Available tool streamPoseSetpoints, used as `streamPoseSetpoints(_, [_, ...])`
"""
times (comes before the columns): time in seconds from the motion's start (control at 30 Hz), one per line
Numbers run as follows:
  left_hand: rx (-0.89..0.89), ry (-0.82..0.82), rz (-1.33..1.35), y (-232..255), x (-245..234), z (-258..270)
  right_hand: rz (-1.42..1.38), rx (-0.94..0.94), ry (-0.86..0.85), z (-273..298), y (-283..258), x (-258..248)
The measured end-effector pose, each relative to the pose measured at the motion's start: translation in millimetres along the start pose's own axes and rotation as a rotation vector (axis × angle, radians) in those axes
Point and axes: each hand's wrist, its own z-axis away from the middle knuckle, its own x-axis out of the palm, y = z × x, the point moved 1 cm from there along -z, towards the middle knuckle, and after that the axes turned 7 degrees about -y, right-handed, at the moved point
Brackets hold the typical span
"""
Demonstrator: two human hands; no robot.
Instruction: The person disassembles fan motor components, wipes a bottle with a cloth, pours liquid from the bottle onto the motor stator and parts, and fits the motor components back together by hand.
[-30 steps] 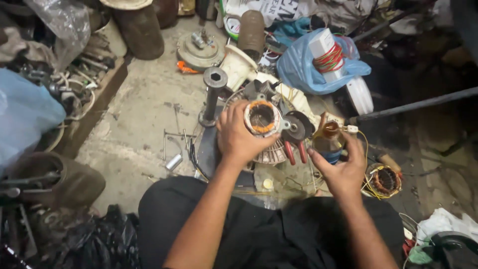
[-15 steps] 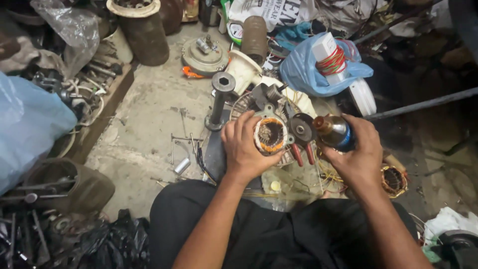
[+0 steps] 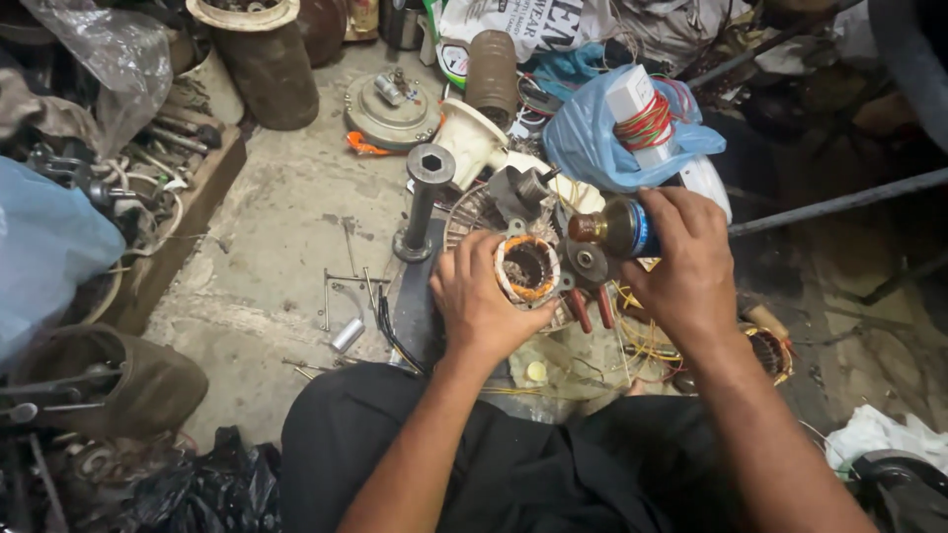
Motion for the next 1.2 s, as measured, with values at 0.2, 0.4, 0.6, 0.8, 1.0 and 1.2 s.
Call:
streamPoseSetpoints(0.2, [-0.047,-0.073,0.001,2.7,-6.3,-5.4,0.061,-0.069,-0.028,-9.6,-1.5,-3.4])
streamPoseSetpoints(0.4, [-0.066,-0.105,0.007,4.0,-7.3,-3.7,0.080,-0.081,-0.042,-13.2,-4.3,2.0])
streamPoseSetpoints(0.6, [-0.065,-0.081,0.010,0.5,-4.4,-2.6,0.094,-0.090,-0.042,-14.8,-5.6,2.0])
streamPoseSetpoints(0.8, [-0.069,-0.081,0.029,-3.6,-2.3,-2.8,0.078,-0.100,-0.025,-17.8,-8.3,2.8])
streamPoseSetpoints(1.0, [-0.057,-0.075,0.015,-3.0,-1.1,-2.7,0.085,-0.103,-0.023,-19.5,-9.2,2.3])
streamPoseSetpoints(1.2, [-0.046,-0.067,0.010,-4.0,-0.2,-2.7,0.086,-0.101,-0.038,-19.7,-7.7,2.4])
